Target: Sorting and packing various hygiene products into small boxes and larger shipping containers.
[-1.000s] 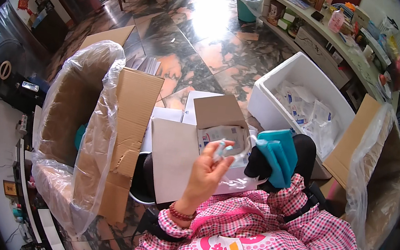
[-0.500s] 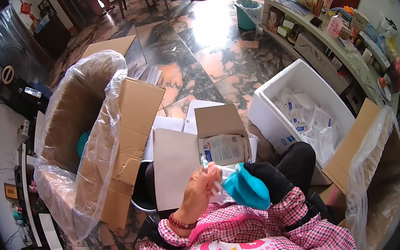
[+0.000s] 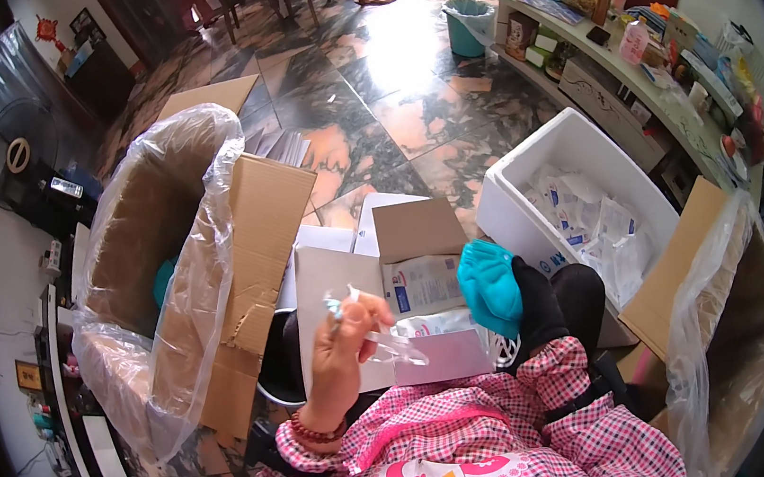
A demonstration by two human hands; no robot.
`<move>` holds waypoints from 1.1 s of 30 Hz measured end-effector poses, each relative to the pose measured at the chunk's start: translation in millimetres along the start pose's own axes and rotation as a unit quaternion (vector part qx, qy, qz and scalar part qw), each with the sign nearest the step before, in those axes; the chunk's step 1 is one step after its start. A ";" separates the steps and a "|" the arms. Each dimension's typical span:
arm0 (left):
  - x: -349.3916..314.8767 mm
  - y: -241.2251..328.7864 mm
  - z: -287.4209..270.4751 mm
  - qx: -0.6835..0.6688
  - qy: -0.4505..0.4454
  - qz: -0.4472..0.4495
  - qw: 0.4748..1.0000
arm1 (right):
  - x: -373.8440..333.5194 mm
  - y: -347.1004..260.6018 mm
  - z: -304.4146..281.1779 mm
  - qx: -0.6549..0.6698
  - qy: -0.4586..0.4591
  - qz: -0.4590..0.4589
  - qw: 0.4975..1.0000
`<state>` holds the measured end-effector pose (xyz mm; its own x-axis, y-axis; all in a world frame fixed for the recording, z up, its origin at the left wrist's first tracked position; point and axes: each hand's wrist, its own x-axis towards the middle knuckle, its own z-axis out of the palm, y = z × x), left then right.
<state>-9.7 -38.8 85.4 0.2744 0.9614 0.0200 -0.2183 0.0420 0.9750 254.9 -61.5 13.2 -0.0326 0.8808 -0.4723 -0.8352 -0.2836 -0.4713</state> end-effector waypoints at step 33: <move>9.5 -102.9 36.4 -0.100 -0.019 -0.089 0.991 | 31.6 47.9 8.2 -0.504 0.090 -0.305 0.803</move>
<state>49.5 -43.9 -6.7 0.3598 0.9231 -0.1356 -0.3442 0.2664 0.9003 209.3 -44.1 -18.2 0.3701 0.9289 0.0172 0.2056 -0.0639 -0.9766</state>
